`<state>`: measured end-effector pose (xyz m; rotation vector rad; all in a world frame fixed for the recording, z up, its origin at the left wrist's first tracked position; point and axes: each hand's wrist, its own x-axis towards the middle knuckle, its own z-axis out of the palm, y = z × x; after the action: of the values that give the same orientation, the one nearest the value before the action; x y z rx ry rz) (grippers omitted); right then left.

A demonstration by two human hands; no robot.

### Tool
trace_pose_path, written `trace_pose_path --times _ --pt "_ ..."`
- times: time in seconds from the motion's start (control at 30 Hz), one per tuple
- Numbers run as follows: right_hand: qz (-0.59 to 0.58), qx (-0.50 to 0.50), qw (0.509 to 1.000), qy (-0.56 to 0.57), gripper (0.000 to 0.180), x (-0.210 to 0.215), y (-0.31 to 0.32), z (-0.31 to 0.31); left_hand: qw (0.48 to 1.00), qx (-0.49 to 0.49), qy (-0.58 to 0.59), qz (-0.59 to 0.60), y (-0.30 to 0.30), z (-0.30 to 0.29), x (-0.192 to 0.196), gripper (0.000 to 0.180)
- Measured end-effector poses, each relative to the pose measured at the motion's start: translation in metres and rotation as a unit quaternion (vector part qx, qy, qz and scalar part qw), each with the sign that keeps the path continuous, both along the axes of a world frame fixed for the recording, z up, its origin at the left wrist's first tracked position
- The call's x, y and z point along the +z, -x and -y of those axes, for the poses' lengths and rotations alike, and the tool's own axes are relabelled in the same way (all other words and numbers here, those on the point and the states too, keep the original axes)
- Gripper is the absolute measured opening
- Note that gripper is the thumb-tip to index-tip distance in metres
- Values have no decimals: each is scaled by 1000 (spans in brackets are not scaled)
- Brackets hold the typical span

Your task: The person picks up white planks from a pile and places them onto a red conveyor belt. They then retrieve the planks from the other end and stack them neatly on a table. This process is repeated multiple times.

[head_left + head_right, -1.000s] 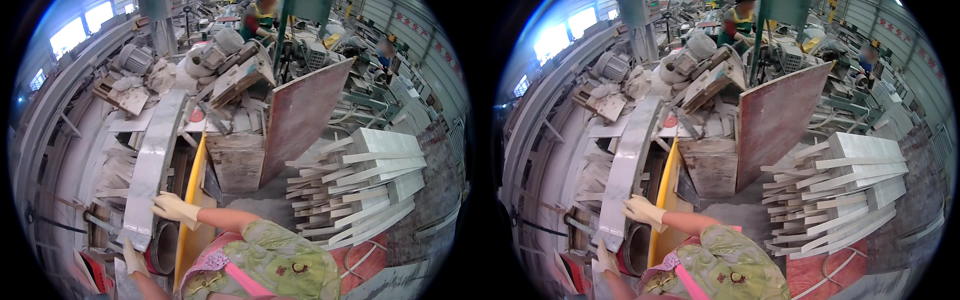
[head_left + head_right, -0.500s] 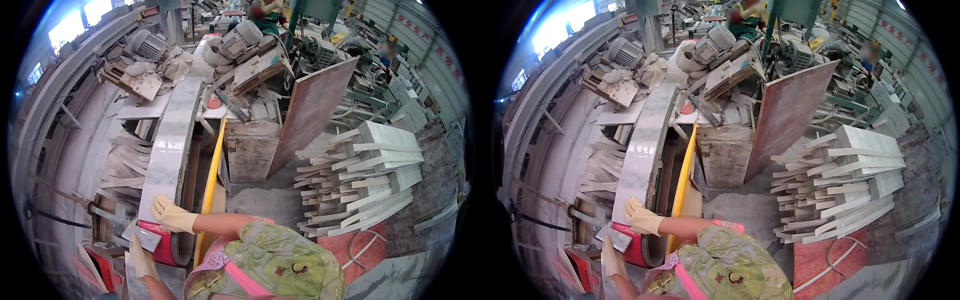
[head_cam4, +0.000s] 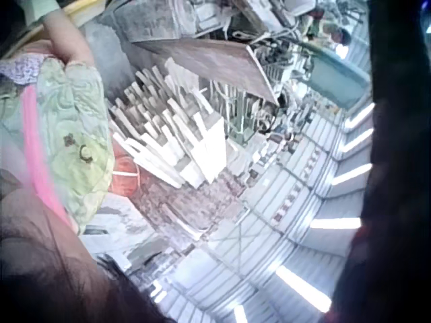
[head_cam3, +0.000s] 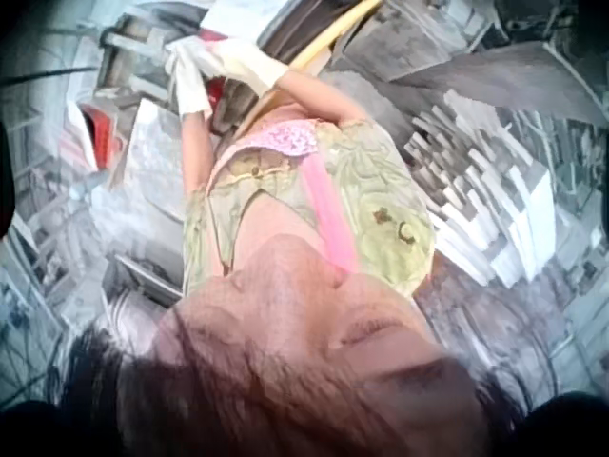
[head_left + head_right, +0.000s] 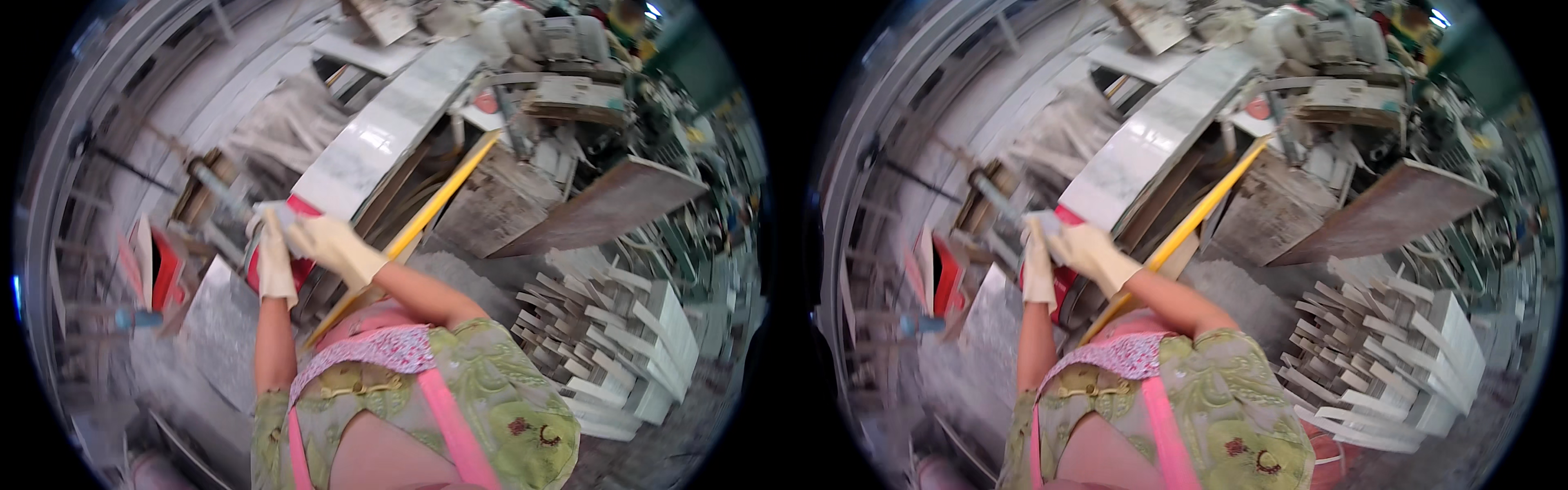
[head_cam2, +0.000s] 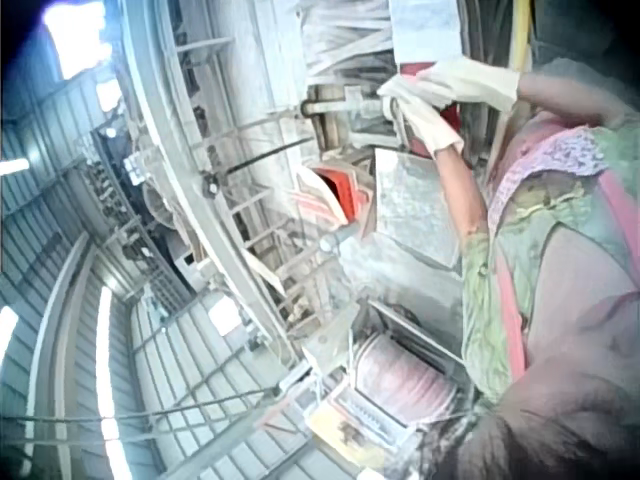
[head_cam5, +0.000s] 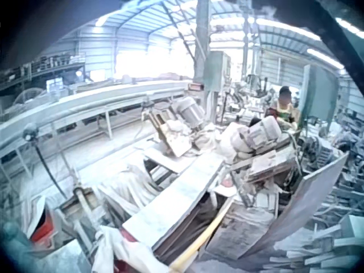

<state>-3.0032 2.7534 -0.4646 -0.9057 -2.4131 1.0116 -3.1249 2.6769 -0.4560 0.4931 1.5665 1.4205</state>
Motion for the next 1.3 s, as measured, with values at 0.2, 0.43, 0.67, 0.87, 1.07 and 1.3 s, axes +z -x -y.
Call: trace_pose_path --times 0.2,0.43,0.67,0.87,1.07,1.3 --pt "129 -37 946 -296 79 -48 -36 -37 955 45 183 -231 6 -3 -52 86" --pt "137 30 977 -161 29 -15 -32 -60 992 110 34 -60 -19 -14 -28 60" --pt "-52 9 998 -21 42 1 -27 -48 988 53 40 -136 -19 -66 -24 72" --pt "117 -66 944 -303 80 -15 -58 -121 940 17 176 -291 -33 -84 -12 87" --pt "258 46 924 -278 54 -16 -46 -140 993 69 21 -93 -39 -94 -18 53" --pt "-24 -58 998 -29 37 0 -43 -158 993 17 36 -107 -60 -145 10 73"
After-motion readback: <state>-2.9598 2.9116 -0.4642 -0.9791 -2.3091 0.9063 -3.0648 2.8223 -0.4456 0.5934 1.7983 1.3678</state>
